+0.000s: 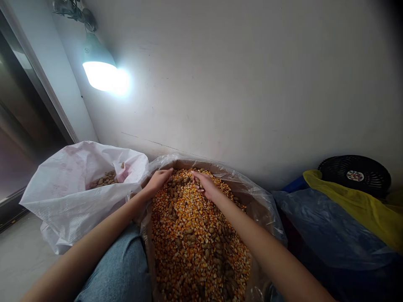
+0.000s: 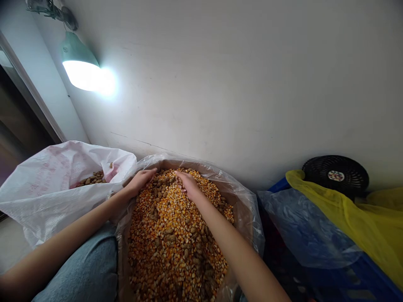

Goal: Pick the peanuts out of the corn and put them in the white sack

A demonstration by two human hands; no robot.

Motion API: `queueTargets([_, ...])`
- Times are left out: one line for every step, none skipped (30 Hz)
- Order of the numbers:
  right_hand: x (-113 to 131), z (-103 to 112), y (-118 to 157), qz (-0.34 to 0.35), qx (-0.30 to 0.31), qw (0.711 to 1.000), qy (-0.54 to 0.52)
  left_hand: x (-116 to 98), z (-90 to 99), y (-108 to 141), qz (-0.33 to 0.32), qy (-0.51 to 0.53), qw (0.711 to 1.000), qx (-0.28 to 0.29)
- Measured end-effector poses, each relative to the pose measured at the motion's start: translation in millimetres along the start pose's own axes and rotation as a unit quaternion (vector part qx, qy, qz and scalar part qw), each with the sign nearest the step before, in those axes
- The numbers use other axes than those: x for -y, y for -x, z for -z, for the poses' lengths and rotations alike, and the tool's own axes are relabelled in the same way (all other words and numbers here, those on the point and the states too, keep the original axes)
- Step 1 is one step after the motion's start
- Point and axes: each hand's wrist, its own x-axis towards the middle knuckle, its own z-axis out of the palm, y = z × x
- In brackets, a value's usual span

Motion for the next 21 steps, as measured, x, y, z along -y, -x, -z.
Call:
queueTargets([0.6,-3.1,-2.1,0.029,-0.018,0.994,0.104,2.4,-2.7,0.2,-0.036,-0.106,0.993,-0.024])
queueTargets([1.3,-6.1,-3.9,0.062,-0.03,0.974,0.214,4.8,-5.0,0.2,-0.072,-0.204,0.976,-0.038])
queueTargets([2.1,-9.0,-5.4,0.095,-0.036,0.942,0.32,7.1,-6.9,0.1,-0.101,-0.287,0.952,-0.044])
queueTargets([2.6,-11.8,-6.6,0.123,-0.037,0.901,0.415,9.1,-8.6,-0.2,-0.117,-0.35,0.928,-0.047])
queueTargets([2.6,-14.4,-7.4,0.141,-0.032,0.858,0.493,10.7,-9.9,-0.6,-0.123,-0.398,0.908,-0.043])
queueTargets([2.3,-16.8,-7.9,0.15,-0.025,0.82,0.551,12.1,-11.2,-1.1,-0.122,-0.433,0.892,-0.034])
queueTargets([1.6,-18.7,-8.3,0.151,-0.018,0.793,0.591,13.2,-12.5,-1.7,-0.119,-0.458,0.881,-0.024])
queueTargets([0.7,-19.8,-8.7,0.147,-0.018,0.777,0.612,14.0,-13.8,-2.3,-0.114,-0.472,0.874,-0.015])
queueTargets([0.0,-19.9,-9.2,0.14,-0.023,0.777,0.613,14.6,-15.1,-3.1,-0.108,-0.475,0.873,-0.009])
queueTargets([-0.5,-19.1,-9.9,0.134,-0.035,0.793,0.593,15.0,-16.1,-3.9,-0.101,-0.463,0.88,-0.008])
queueTargets([-0.5,-17.1,-10.8,0.126,-0.052,0.823,0.552,15.1,-16.7,-4.8,-0.093,-0.434,0.896,-0.01])
queueTargets([0.0,-14.4,-11.9,0.116,-0.068,0.862,0.488,14.9,-16.8,-5.6,-0.081,-0.383,0.92,-0.011])
queueTargets([1.0,-11.0,-13.0,0.104,-0.08,0.906,0.402,14.3,-16.0,-6.4,-0.065,-0.311,0.948,-0.007])
queueTargets([2.4,-7.3,-13.9,0.088,-0.083,0.947,0.299,13.3,-14.5,-7.0,-0.043,-0.216,0.975,0.007])
queueTargets([4.1,-3.7,-14.6,0.069,-0.076,0.977,0.184,11.8,-12.1,-7.3,-0.019,-0.103,0.994,0.028])
queueTargets([5.8,-0.5,-14.8,0.05,-0.06,0.995,0.069,9.9,-9.0,-7.3,0.006,0.017,0.998,0.056])
queueTargets([7.5,2.1,-14.6,0.033,-0.038,0.998,-0.038,7.5,-5.4,-6.9,0.028,0.134,0.987,0.085])
queueTargets([8.9,3.9,-14.0,0.016,-0.013,0.992,-0.128,5.0,-1.4,-6.1,0.046,0.24,0.963,0.113])
queueTargets([10.0,4.9,-13.2,0.002,0.01,0.98,-0.199,2.2,2.5,-5.1,0.06,0.327,0.933,0.137])
queueTargets([10.8,5.0,-12.4,-0.011,0.03,0.968,-0.249,-0.4,6.1,-3.8,0.073,0.392,0.904,0.154])
queueTargets([11.1,4.5,-11.7,-0.022,0.044,0.958,-0.283,-2.9,9.2,-2.4,0.086,0.437,0.88,0.167])
